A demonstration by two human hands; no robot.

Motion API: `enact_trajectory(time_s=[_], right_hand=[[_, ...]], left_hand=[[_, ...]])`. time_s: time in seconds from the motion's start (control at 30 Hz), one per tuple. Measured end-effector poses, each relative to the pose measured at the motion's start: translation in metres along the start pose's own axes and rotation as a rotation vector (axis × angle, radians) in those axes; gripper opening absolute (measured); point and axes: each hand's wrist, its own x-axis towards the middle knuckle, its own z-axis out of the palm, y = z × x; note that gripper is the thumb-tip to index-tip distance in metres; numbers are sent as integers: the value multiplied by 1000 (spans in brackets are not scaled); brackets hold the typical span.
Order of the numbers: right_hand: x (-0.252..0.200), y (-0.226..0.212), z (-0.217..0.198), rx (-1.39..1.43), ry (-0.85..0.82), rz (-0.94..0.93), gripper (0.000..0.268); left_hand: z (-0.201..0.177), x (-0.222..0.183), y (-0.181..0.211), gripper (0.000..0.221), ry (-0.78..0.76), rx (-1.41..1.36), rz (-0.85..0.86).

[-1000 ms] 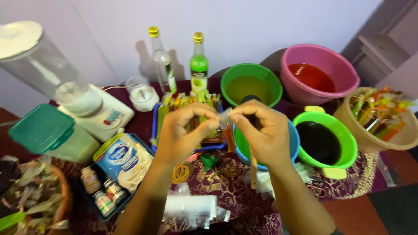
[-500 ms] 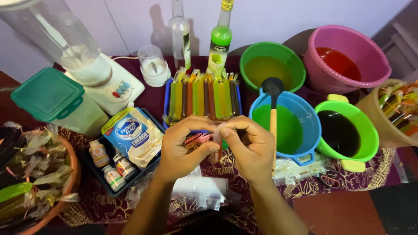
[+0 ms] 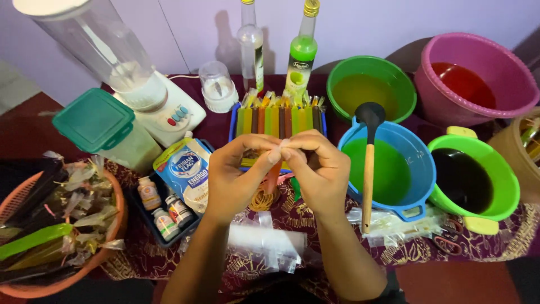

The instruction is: Filling plastic sleeves with flavored liquid using a funnel and ladle to make ice pops

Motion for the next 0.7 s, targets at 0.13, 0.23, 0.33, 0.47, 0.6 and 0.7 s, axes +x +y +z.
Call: enact_trajectory(time_s=[0.13,0.23,0.33,0.47,0.6,0.7], right_hand=[[12,-1,3,19,-12,-23,7],[24,1,-1,16,-46,-31,6],[36,2,-1,20,-96,-33,6],[50,16,-6,10,-117,-32,8],[54,30,-9,33,-120,8,4],[57,40,-8,27,-116,33,4]], left_hand=[[-8,16,-7,6,44,241,114],[-13,31,-12,8,29,226,76],[-19,44,-15,8,13,224,46],[-20,61,-14,12,-1,285,46],[-28,68,-27,11,-32,269,58],[-32,71,-28,14,-84,263,43]])
